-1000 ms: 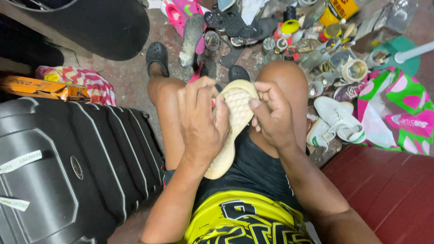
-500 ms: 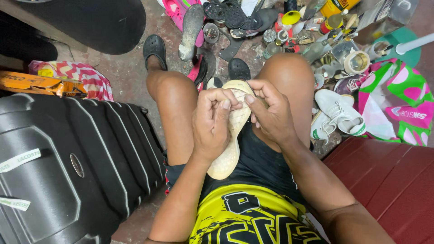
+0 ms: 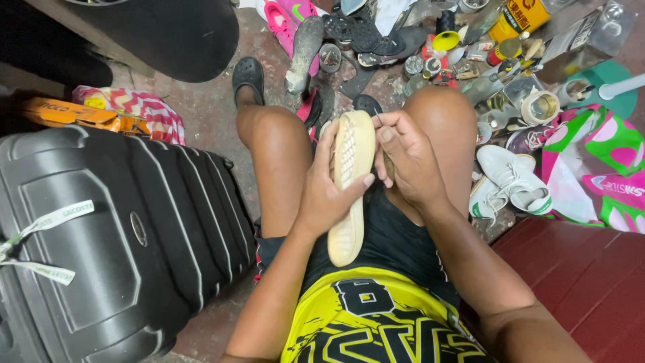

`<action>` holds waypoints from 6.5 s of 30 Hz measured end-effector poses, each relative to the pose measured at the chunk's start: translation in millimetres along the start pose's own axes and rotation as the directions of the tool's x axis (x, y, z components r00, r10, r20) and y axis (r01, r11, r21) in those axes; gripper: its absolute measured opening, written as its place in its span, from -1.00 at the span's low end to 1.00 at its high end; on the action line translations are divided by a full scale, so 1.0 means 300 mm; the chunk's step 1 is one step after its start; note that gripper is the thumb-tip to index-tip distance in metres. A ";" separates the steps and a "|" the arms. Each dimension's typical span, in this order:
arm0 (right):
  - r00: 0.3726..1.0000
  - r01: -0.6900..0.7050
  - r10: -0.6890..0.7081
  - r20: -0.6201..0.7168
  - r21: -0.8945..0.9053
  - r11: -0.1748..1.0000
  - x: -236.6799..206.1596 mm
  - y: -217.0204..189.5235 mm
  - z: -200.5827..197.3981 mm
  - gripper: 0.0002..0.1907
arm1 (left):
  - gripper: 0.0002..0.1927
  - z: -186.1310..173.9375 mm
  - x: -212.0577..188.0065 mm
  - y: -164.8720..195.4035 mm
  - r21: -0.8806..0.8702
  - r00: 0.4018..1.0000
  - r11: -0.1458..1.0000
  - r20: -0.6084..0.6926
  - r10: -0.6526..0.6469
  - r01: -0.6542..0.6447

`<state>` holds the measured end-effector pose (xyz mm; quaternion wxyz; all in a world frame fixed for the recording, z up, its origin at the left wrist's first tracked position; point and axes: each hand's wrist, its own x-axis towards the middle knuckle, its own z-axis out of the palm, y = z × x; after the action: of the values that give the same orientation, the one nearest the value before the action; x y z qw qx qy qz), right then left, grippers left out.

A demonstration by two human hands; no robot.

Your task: The person sits on the floor and sews a beige sandal sole using a needle and thread. They repeatedly push the needle through the sole, pull the thread, and trim excess thread with scissors.

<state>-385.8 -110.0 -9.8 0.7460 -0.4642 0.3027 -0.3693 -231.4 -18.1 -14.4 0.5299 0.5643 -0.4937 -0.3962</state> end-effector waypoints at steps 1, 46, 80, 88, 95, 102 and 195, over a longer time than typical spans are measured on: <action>1.000 -0.002 0.002 -0.003 -0.006 1.000 -0.003 -0.006 0.003 -0.59 | 0.06 -0.004 0.003 -0.014 -0.199 0.998 0.979 0.054 -0.035 0.045; 0.990 0.061 -0.015 0.141 -0.322 0.945 0.355 0.004 0.081 -0.47 | -0.90 -0.213 0.281 0.029 -0.089 0.979 0.983 -0.144 0.146 -0.160; 0.954 0.183 -0.232 0.187 0.248 0.951 0.281 0.027 0.026 -0.74 | -0.74 -0.023 0.163 0.044 -0.245 0.967 0.951 -0.214 0.138 -0.190; 0.945 0.207 -0.275 0.177 0.327 0.922 0.190 0.001 -0.041 -0.71 | -0.71 0.048 0.145 -0.067 -0.705 0.887 0.708 -0.358 -0.292 -0.052; 0.865 0.445 -0.432 0.255 0.010 0.896 0.137 -0.075 0.038 -0.69 | -0.53 0.090 0.232 -0.059 -0.943 0.978 0.323 -0.134 -0.159 -0.077; 0.856 0.516 -0.459 0.238 -0.440 0.735 0.182 -0.104 0.090 -0.69 | -0.56 -0.035 0.372 -0.244 -0.983 0.947 0.172 -0.116 -0.298 -0.066; 0.935 0.141 -0.302 0.186 0.588 0.796 0.309 0.038 0.125 -0.53 | -0.62 -0.211 0.313 -0.370 -0.957 0.914 0.060 0.250 -0.320 0.283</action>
<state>-302.4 -166.1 -16.0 0.8349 -0.3002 0.0179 -0.4609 -136.1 -102.3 -109.1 0.6794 0.1723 0.0241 -0.7129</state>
